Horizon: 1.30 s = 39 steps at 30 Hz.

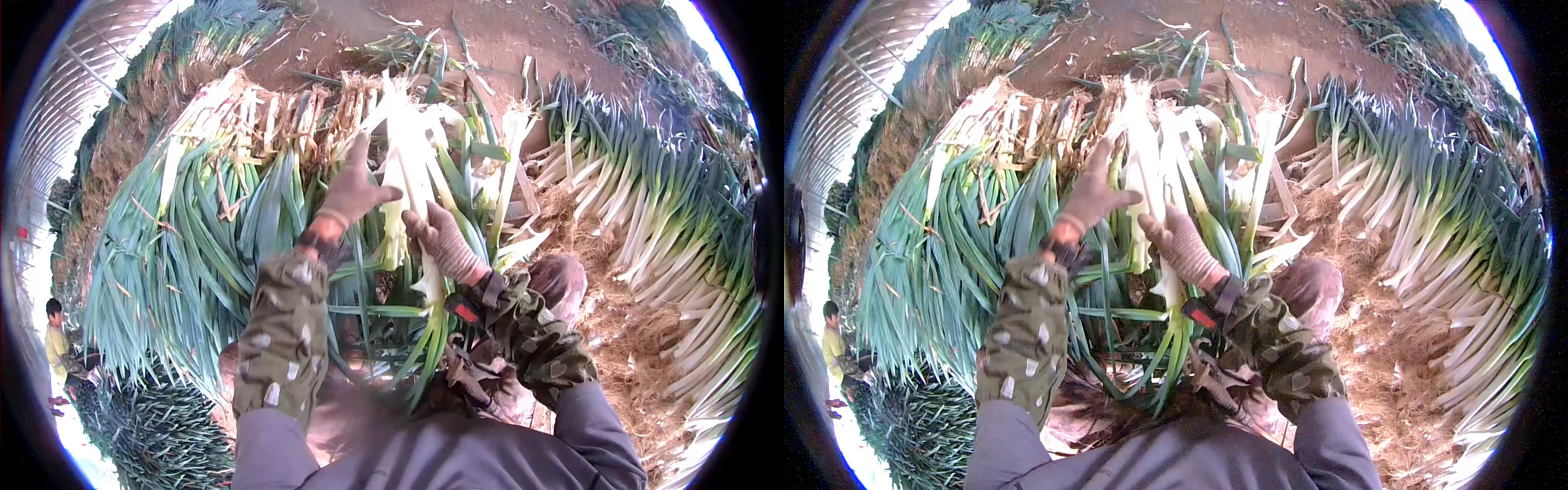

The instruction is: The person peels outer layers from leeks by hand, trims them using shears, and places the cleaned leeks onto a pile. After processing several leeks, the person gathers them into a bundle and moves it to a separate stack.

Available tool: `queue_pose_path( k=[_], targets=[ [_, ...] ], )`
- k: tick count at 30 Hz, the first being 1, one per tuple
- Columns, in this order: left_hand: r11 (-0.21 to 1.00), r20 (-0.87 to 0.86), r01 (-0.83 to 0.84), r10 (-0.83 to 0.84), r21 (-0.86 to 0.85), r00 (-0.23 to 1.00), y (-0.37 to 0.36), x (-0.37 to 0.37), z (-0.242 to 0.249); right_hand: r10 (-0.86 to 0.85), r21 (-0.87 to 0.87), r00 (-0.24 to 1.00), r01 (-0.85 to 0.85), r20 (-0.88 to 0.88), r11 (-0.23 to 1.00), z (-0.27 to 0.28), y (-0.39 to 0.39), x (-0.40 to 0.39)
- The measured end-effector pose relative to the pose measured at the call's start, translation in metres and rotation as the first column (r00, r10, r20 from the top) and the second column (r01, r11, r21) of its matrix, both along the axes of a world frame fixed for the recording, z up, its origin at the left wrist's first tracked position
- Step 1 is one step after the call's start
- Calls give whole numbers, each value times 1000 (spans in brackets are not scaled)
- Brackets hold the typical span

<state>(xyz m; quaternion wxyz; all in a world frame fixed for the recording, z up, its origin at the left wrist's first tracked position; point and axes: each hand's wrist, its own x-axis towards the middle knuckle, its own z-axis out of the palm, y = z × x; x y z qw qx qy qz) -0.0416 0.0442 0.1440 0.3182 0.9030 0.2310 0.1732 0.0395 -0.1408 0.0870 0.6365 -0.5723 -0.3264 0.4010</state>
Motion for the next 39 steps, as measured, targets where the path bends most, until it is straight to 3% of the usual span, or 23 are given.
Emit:
queue_pose_path(
  k=[2,4,7,8,9,10,11,12,13,16,17,18,19,21,23,25,27,29,31,33,34,35,39],
  targets=[
    [933,-53,138,-164,-332,985,14,40,-6,20,-53,992,-27,-121,998,17,-2,-5],
    [833,112,117,-66,-541,991,24,64,-13,-5,-33,980,-1,-201,999,17,1,0],
    [820,219,-67,230,-569,948,62,96,-29,68,-50,989,-75,-133,996,15,-4,9],
    [612,201,22,224,-790,954,106,105,-20,65,-111,989,-80,-134,991,23,-7,7],
    [179,503,474,188,-862,844,138,115,-12,118,-63,987,-125,-110,990,15,-7,5],
    [546,313,53,396,-836,864,155,121,16,139,-65,979,-149,-148,987,21,-9,4],
    [677,259,-147,460,-721,849,178,124,42,157,-62,970,-171,-188,983,33,-12,2],
    [790,269,-238,450,-565,852,201,122,58,182,5,982,-182,-57,983,39,-14,4],
    [871,251,-303,415,-387,875,221,119,73,208,-13,962,-214,-175,977,51,-29,-1],
    [935,109,-325,311,141,944,248,108,106,48,13,978,-47,-205,999,38,-46,10],
    [923,25,-278,282,268,959,246,108,110,-47,-139,989,27,-138,990,28,-37,33],
    [896,-58,-222,263,385,963,238,106,111,-212,-153,954,182,-213,971,10,-27,51],
    [863,-138,-159,253,480,958,221,106,105,-230,-76,968,223,-103,972,-1,-21,70],
    [812,-271,-37,236,582,933,169,106,72,-306,-234,952,301,13,925,-26,-3,94],
    [865,-348,35,164,501,923,97,110,29,-342,-274,934,304,-106,913,-25,5,86],
    [961,-387,21,91,276,917,38,117,-17,-259,-273,953,211,-154,938,-27,4,75],
    [988,-393,-148,122,-36,911,23,128,-73,-247,-297,965,211,-90,931,-27,1,68],
    [968,-428,-221,150,-122,891,39,145,-128,-260,-343,965,254,30,904,-45,-3,72],
    [990,-239,-88,61,-106,969,37,143,-122,-202,-441,948,295,246,848,-57,-5,79],
    [974,-202,-55,9,-221,979,34,137,-105,-252,-422,951,306,179,853,-65,-5,78],
    [903,17,91,-92,-421,996,33,129,-94,-274,-414,951,309,143,856,-68,-4,76],
    [863,19,78,-79,-499,997,28,122,-83,-290,-383,953,300,86,874,-73,-1,75],
    [955,187,231,-197,-186,962,18,104,-62,-258,-153,925,222,-280,963,-69,10,64]
  ],
)
